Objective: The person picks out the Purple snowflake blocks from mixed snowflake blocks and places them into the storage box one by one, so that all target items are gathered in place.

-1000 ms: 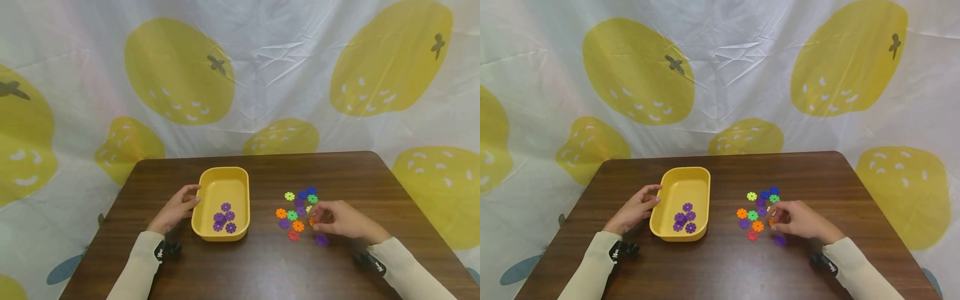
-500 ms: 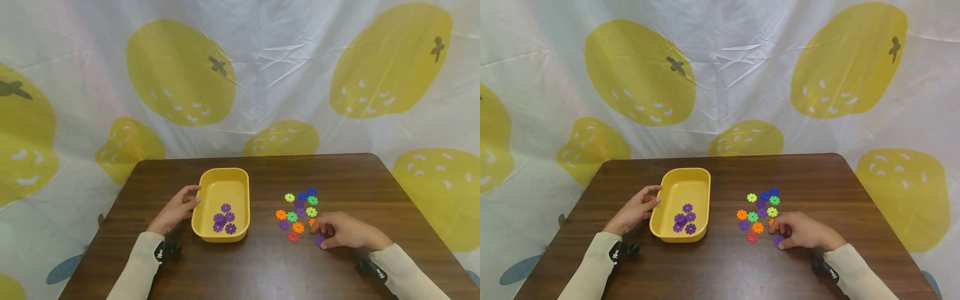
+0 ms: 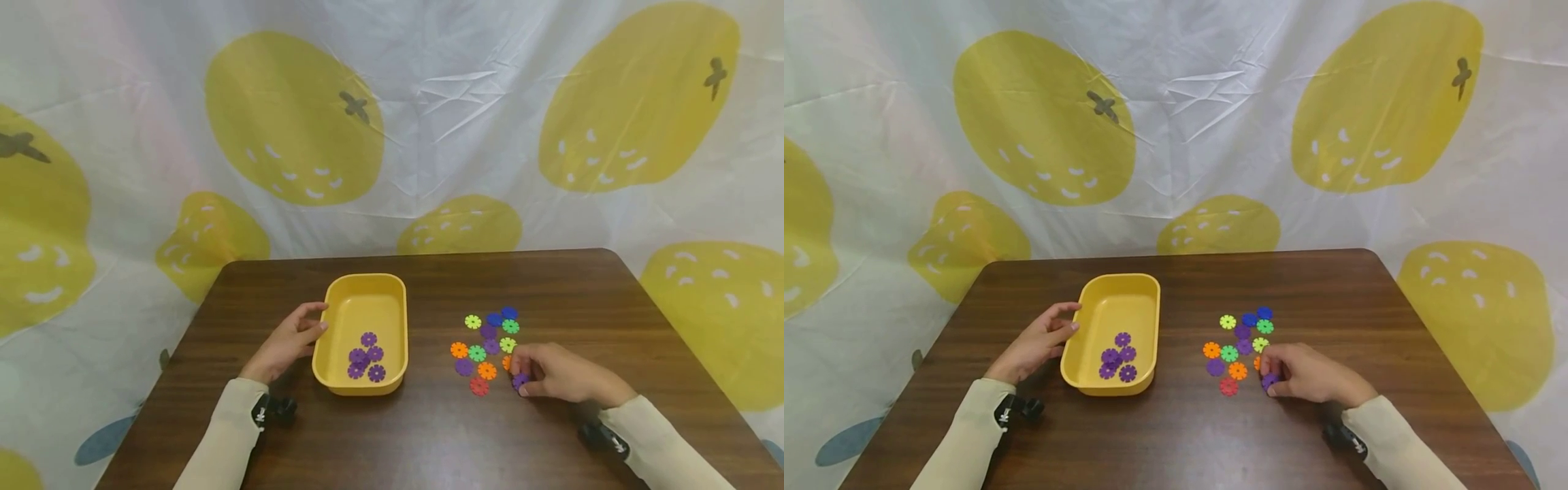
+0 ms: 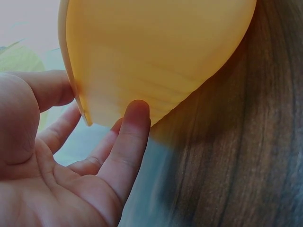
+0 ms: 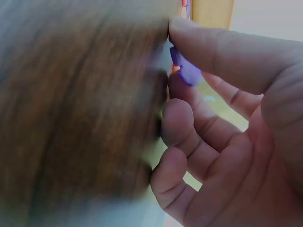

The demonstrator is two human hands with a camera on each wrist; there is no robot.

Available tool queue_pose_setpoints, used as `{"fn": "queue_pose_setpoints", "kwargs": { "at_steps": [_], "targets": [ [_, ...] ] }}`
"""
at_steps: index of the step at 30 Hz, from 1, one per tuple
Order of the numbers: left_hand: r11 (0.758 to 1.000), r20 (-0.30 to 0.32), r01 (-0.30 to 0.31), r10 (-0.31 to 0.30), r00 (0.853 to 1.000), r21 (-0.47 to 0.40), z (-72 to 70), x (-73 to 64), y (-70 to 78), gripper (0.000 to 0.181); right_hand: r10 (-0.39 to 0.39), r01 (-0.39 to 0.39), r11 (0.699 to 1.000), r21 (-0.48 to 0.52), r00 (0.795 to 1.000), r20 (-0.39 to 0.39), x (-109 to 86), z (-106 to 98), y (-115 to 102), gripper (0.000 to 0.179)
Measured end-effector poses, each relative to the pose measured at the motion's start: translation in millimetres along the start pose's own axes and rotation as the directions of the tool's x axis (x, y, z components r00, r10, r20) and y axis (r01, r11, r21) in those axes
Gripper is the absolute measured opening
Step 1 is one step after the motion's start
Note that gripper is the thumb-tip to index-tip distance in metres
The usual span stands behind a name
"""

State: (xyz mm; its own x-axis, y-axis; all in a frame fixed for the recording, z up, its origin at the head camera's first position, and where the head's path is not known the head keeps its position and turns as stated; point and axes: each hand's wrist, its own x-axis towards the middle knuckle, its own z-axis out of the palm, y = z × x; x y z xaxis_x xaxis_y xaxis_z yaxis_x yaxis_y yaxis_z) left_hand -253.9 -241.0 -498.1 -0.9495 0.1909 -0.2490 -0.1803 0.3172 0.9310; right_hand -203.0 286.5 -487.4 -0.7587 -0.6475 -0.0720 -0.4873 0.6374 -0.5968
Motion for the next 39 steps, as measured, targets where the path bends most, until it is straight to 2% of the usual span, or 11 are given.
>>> {"fn": "queue_pose_setpoints", "kwargs": {
  "at_steps": [11, 15, 23, 27, 39],
  "targets": [
    [1.000, -0.004, 0.005, -0.005, 1.000, 0.004, 0.3, 0.3, -3.0, 0.050, -0.096, 0.095, 0.995, -0.022, 0.994, -0.057, 7.2, 0, -4, 0.015],
    [1.000, -0.002, 0.014, -0.014, 1.000, 0.006, 0.1, 0.6, -3.2, 0.050, -0.095, 0.094, 0.995, -0.022, 0.993, -0.071, 11.4, -3, -8, 0.014],
    [1.000, 0.003, 0.003, -0.003, 1.000, -0.001, -0.4, 2.1, -1.4, 0.050, -0.072, 0.070, 0.997, -0.016, 0.987, -0.147, 22.0, -12, -17, 0.018],
    [1.000, 0.011, -0.004, 0.004, 1.000, -0.008, 0.0, 3.7, -1.0, 0.050, -0.087, 0.087, 0.996, -0.009, 0.980, -0.177, 27.2, -18, -21, 0.016],
    [1.000, 0.002, -0.013, 0.013, 1.000, -0.013, -0.9, 2.7, -0.1, 0.049, -0.094, 0.106, 0.993, 0.052, 0.975, -0.200, 52.8, -24, -37, 0.023]
  ]
}}
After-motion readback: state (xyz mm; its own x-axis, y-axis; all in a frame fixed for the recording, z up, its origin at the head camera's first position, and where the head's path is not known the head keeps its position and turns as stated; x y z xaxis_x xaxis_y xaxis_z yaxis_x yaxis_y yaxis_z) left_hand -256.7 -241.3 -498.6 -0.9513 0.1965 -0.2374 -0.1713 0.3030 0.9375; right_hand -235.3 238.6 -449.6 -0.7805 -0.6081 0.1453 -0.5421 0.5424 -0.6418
